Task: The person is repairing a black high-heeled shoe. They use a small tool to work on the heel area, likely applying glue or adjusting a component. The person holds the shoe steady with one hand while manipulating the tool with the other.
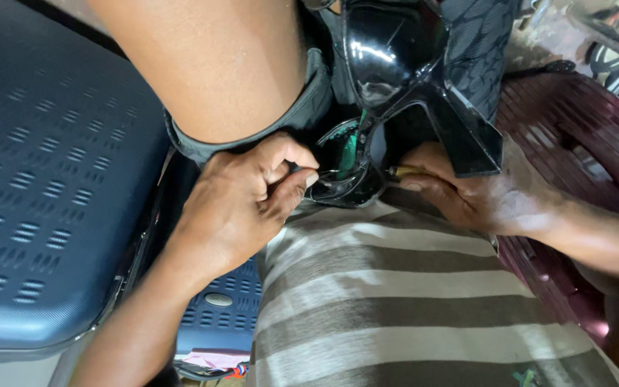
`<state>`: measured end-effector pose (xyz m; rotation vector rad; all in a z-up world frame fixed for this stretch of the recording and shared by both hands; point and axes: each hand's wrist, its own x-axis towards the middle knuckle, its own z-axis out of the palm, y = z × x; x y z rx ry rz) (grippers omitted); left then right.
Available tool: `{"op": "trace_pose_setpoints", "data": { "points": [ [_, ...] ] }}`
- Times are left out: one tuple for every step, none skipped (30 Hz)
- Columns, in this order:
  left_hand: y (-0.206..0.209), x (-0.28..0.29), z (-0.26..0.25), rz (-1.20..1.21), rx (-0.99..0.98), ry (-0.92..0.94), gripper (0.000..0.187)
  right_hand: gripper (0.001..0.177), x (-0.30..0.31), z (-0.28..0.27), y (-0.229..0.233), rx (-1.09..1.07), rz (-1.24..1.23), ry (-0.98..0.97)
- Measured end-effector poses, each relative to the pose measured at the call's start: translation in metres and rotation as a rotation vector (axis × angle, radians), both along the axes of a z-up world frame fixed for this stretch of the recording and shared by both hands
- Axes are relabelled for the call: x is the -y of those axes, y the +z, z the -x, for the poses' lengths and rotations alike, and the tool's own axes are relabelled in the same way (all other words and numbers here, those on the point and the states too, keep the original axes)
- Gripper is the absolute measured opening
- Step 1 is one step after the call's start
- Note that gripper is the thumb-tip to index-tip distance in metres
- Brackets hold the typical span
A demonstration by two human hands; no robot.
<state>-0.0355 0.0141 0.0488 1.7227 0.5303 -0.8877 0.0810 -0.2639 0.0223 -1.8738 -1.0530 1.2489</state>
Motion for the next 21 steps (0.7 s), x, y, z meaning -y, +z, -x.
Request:
{"op": "trace_pose_setpoints", "data": {
  "points": [
    [-0.001, 0.001, 0.004, 0.025, 0.025, 0.034, 0.01, 0.014, -0.001, -0.002, -0.002, -0.017, -0.001, -0.007],
    [-0.002, 0.0, 0.008, 0.05, 0.051, 0.067, 0.012, 0.014, 0.0, -0.003, -0.001, -0.034, -0.003, -0.013],
    [-0.003, 0.001, 0.014, 0.073, 0.074, 0.106, 0.015, 0.014, 0.0, -0.004, -0.001, -0.054, -0.006, -0.015],
    [-0.005, 0.004, 0.019, 0.107, 0.16, 0.133, 0.015, 0.013, -0.001, -0.004, -0.002, -0.079, 0.002, -0.02],
    [-0.008, 0.006, 0.023, 0.147, 0.247, 0.155, 0.017, 0.013, 0.0, -0.005, 0.0, -0.102, 0.016, -0.03],
    [-0.009, 0.008, 0.027, 0.187, 0.334, 0.176, 0.02, 0.014, -0.001, -0.005, 0.0, -0.126, 0.03, -0.041],
    [-0.01, 0.009, 0.03, 0.136, 0.368, 0.145, 0.019, 0.014, -0.001, -0.005, 0.001, -0.113, 0.037, -0.042],
    [-0.01, 0.009, 0.033, 0.085, 0.401, 0.113, 0.018, 0.015, -0.003, -0.005, 0.002, -0.1, 0.044, -0.044],
    [-0.008, 0.012, 0.036, 0.028, 0.43, 0.086, 0.017, 0.015, -0.005, -0.005, 0.002, -0.092, 0.047, -0.041],
    [-0.007, 0.015, 0.037, -0.075, 0.433, 0.049, 0.014, 0.016, -0.007, -0.007, 0.003, -0.128, 0.078, -0.054],
    [-0.005, 0.019, 0.037, -0.174, 0.436, 0.011, 0.014, 0.018, -0.009, -0.008, 0.005, -0.162, 0.111, -0.07],
    [-0.003, 0.024, 0.037, -0.274, 0.439, -0.028, 0.016, 0.019, -0.012, -0.009, 0.007, -0.197, 0.144, -0.087],
    [-0.004, 0.029, 0.035, -0.373, 0.457, -0.057, 0.035, 0.019, -0.016, -0.01, 0.009, -0.147, 0.118, -0.062],
    [-0.004, 0.036, 0.033, -0.473, 0.473, -0.086, 0.055, 0.02, -0.019, -0.01, 0.011, -0.097, 0.092, -0.037],
    [-0.004, 0.044, 0.03, -0.578, 0.489, -0.115, 0.075, 0.021, -0.023, -0.013, 0.012, -0.049, 0.062, -0.011],
    [-0.004, 0.052, 0.027, -0.621, 0.467, -0.107, 0.081, 0.02, -0.025, -0.014, 0.014, -0.072, 0.11, -0.007],
    [-0.005, 0.06, 0.023, -0.665, 0.446, -0.1, 0.086, 0.02, -0.027, -0.014, 0.015, -0.095, 0.156, -0.005],
    [-0.005, 0.066, 0.02, -0.709, 0.425, -0.093, 0.091, 0.02, -0.028, -0.016, 0.016, -0.119, 0.203, -0.003],
    [-0.006, 0.069, 0.019, -0.722, 0.445, -0.066, 0.087, 0.02, -0.028, -0.016, 0.017, -0.108, 0.173, -0.013],
    [-0.008, 0.072, 0.018, -0.735, 0.465, -0.038, 0.082, 0.02, -0.029, -0.016, 0.016, -0.097, 0.143, -0.024],
    [-0.009, 0.075, 0.018, -0.749, 0.485, -0.01, 0.078, 0.02, -0.028, -0.017, 0.016, -0.086, 0.112, -0.033]
  ]
}}
